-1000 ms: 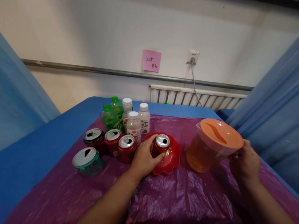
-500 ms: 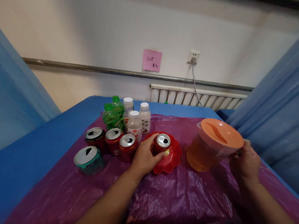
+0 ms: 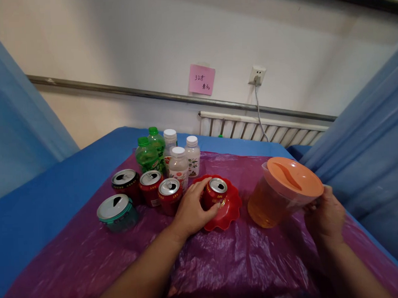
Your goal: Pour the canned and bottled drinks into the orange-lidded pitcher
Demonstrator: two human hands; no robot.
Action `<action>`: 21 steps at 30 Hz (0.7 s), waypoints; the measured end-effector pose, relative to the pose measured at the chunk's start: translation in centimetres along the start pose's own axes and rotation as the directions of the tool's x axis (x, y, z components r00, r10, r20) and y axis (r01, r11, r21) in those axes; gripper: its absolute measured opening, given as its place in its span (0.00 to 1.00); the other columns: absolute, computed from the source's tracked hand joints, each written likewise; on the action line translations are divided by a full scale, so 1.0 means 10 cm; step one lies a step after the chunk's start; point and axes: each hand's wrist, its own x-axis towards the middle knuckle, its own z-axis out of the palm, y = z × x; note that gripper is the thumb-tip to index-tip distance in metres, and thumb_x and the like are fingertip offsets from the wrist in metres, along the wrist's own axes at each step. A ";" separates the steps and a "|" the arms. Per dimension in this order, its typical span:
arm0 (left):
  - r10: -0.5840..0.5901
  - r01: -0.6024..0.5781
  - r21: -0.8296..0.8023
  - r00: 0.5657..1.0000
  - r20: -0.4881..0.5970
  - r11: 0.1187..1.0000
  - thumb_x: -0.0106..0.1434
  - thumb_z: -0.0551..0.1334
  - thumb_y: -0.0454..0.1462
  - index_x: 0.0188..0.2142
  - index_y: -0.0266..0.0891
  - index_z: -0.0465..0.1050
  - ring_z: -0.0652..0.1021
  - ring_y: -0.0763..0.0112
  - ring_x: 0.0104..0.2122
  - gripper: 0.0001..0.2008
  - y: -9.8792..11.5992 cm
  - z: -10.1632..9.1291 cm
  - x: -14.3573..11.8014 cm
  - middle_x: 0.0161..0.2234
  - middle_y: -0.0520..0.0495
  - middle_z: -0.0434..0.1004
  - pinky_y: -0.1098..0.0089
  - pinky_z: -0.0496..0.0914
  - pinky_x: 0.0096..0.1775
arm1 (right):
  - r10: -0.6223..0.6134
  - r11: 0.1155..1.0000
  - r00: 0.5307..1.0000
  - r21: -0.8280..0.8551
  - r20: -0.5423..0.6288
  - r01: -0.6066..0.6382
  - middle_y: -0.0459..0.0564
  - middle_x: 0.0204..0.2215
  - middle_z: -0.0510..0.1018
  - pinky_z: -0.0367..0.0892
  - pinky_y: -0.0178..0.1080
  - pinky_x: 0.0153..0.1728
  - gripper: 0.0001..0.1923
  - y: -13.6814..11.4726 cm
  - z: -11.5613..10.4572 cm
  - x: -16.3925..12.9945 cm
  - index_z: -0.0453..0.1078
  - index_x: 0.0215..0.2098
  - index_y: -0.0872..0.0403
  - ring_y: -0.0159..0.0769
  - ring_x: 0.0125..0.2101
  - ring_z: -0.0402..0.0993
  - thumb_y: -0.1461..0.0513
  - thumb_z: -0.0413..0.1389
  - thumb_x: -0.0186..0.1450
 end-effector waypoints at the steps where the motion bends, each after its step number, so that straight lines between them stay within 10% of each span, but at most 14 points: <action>1: -0.003 0.003 0.001 1.000 0.005 1.000 0.56 0.69 0.38 0.61 0.41 0.68 0.76 0.51 0.58 0.33 0.00 0.00 0.00 0.59 0.41 0.76 0.51 0.68 0.62 | -0.006 1.000 1.000 0.017 -0.001 0.006 0.40 0.17 0.56 0.50 0.39 0.24 0.17 0.02 0.00 0.00 0.62 0.26 0.49 0.33 0.19 0.52 0.48 0.56 0.66; 21: -0.063 0.068 -0.130 0.997 0.041 0.989 0.55 0.71 0.37 0.61 0.41 0.68 0.79 0.52 0.56 0.33 -0.02 0.02 0.03 0.57 0.41 0.79 0.52 0.71 0.60 | -0.012 1.000 0.999 0.012 0.051 0.012 0.42 0.17 0.58 0.48 0.38 0.24 0.15 -0.06 -0.04 0.02 0.65 0.26 0.50 0.33 0.20 0.53 0.52 0.56 0.66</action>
